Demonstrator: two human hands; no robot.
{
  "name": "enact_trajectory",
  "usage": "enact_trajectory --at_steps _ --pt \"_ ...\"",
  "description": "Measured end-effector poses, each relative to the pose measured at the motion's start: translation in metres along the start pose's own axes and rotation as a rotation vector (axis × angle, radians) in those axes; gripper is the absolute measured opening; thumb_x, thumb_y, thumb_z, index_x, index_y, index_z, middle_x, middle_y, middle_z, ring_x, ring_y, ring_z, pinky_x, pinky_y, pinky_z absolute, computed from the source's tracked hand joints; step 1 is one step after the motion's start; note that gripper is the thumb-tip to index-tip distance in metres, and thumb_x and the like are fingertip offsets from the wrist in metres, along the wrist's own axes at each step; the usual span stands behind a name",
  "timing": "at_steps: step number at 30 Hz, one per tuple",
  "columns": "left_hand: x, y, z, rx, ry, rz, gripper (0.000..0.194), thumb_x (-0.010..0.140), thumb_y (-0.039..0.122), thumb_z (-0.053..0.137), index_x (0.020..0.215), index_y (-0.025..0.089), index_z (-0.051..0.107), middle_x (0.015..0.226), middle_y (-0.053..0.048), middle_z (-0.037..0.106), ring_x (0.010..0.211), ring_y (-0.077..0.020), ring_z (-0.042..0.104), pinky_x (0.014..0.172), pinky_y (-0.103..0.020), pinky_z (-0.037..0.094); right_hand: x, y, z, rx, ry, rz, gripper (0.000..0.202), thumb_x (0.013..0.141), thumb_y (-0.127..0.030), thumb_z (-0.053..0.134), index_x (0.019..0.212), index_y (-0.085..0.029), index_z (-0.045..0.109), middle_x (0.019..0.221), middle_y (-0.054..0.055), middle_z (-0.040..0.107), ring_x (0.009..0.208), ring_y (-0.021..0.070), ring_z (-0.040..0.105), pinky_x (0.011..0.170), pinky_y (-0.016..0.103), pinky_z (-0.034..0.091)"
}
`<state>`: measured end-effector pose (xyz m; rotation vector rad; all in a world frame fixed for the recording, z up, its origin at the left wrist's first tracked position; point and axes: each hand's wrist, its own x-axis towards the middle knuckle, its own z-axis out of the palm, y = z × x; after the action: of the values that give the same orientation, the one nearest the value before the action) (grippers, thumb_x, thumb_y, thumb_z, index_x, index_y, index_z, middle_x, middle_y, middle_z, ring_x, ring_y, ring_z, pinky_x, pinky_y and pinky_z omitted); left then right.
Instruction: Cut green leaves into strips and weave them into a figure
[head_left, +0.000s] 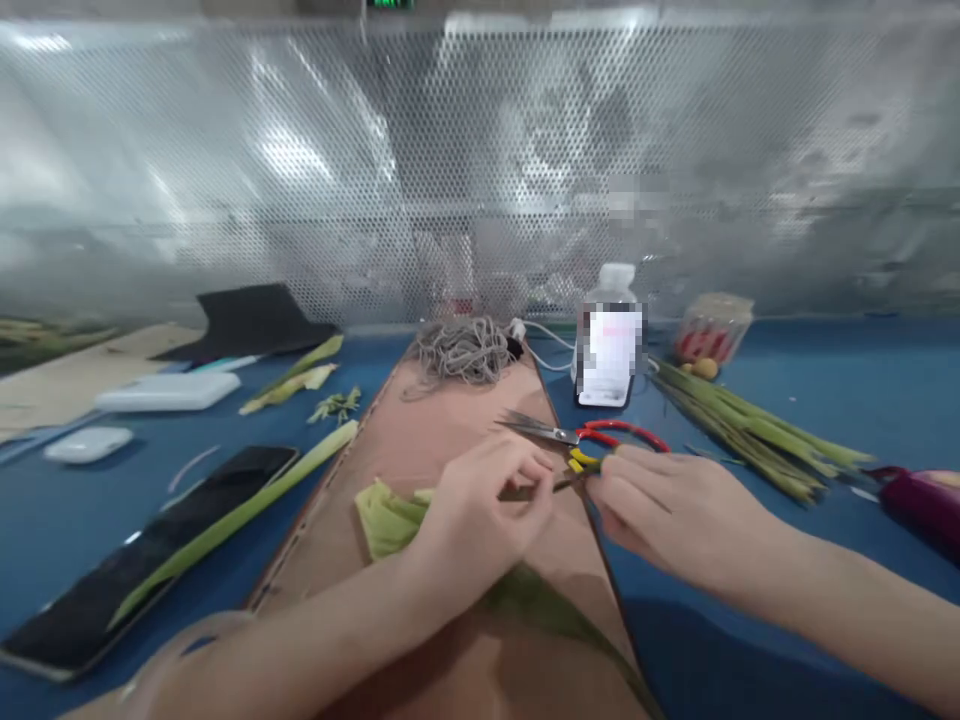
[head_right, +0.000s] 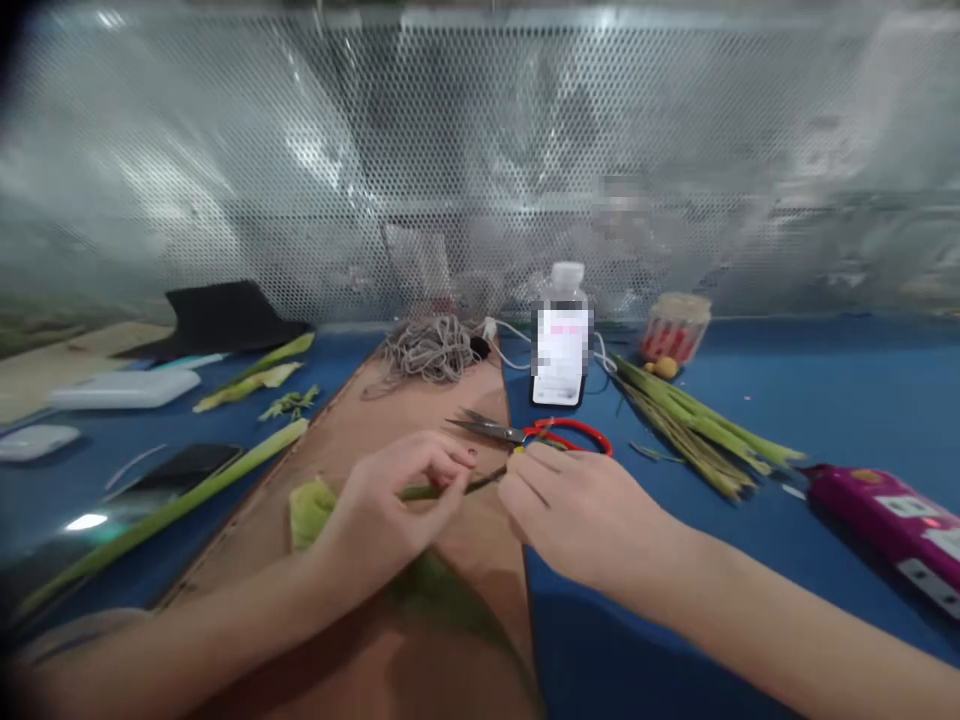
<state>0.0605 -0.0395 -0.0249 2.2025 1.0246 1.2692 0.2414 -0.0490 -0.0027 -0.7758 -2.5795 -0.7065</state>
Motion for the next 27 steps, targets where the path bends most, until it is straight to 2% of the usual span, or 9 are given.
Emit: enact_trajectory --at_steps 3,6,10,13,16,21,24,27 --pt "0.006 0.012 -0.007 -0.255 0.117 -0.097 0.013 0.079 0.019 0.049 0.067 0.017 0.054 0.093 -0.006 0.064 0.088 -0.0168 0.057 0.072 -0.024 0.043 0.014 0.006 -0.008 -0.018 0.081 0.074 0.020 0.085 -0.012 0.037 0.072 -0.015 0.052 0.067 0.004 0.054 0.065 0.0153 0.050 0.053 0.024 0.037" --pt "0.011 0.021 -0.015 -0.395 0.175 -0.197 0.015 0.081 0.028 0.047 0.076 0.017 0.055 0.080 -0.003 0.063 0.077 -0.0147 0.058 0.068 -0.024 0.043 0.031 0.006 -0.014 0.055 0.203 0.162 0.020 0.087 -0.015 0.036 0.078 -0.015 0.053 0.072 0.005 0.056 0.068 0.0155 0.051 0.054 0.024 0.039" --pt "0.020 0.027 -0.029 -0.460 0.251 -0.234 0.019 0.081 0.034 0.048 0.087 0.017 0.054 0.078 -0.002 0.063 0.074 -0.0146 0.058 0.066 -0.024 0.044 0.049 0.002 -0.017 0.347 0.318 0.253 0.015 0.088 -0.016 0.038 0.086 -0.016 0.052 0.088 0.007 0.057 0.080 0.0145 0.052 0.068 0.025 0.044" --pt "0.026 0.027 -0.040 -0.503 0.167 -0.273 0.026 0.077 0.034 0.054 0.097 0.017 0.055 0.081 -0.004 0.065 0.075 -0.0157 0.060 0.068 -0.026 0.045 0.055 -0.002 -0.018 0.533 0.399 0.301 0.012 0.086 -0.013 0.041 0.083 -0.017 0.053 0.089 0.006 0.057 0.083 0.0138 0.052 0.074 0.026 0.044" --pt "0.028 0.026 -0.046 -0.471 0.104 -0.234 0.024 0.072 0.028 0.061 0.094 0.017 0.059 0.086 -0.004 0.067 0.080 -0.0158 0.060 0.073 -0.025 0.045 0.056 -0.007 -0.016 0.665 0.439 0.350 0.013 0.085 -0.012 0.043 0.079 -0.018 0.053 0.085 0.004 0.057 0.080 0.0131 0.053 0.071 0.026 0.045" --pt "0.024 0.023 -0.042 -0.471 0.166 -0.249 0.015 0.072 0.028 0.062 0.084 0.018 0.062 0.078 0.000 0.068 0.073 -0.0133 0.060 0.067 -0.022 0.046 0.055 -0.016 -0.007 0.830 0.500 0.472 0.012 0.084 -0.016 0.045 0.076 -0.020 0.054 0.090 0.004 0.055 0.082 0.0130 0.054 0.063 0.024 0.047" --pt "0.021 0.021 -0.037 -0.571 0.176 -0.284 0.015 0.071 0.027 0.063 0.084 0.019 0.062 0.074 0.002 0.066 0.071 -0.0112 0.060 0.066 -0.019 0.045 0.054 -0.021 -0.004 0.879 0.557 0.560 0.009 0.081 -0.016 0.049 0.075 -0.019 0.055 0.089 0.003 0.055 0.079 0.0128 0.054 0.062 0.024 0.048" --pt "0.018 0.020 -0.033 -0.688 0.159 -0.290 0.015 0.072 0.027 0.063 0.084 0.019 0.062 0.067 0.003 0.063 0.068 -0.0094 0.059 0.066 -0.018 0.045 0.053 -0.025 -0.005 0.883 0.588 0.579 0.009 0.079 -0.013 0.051 0.075 -0.019 0.056 0.086 0.002 0.055 0.075 0.0124 0.055 0.062 0.025 0.048"
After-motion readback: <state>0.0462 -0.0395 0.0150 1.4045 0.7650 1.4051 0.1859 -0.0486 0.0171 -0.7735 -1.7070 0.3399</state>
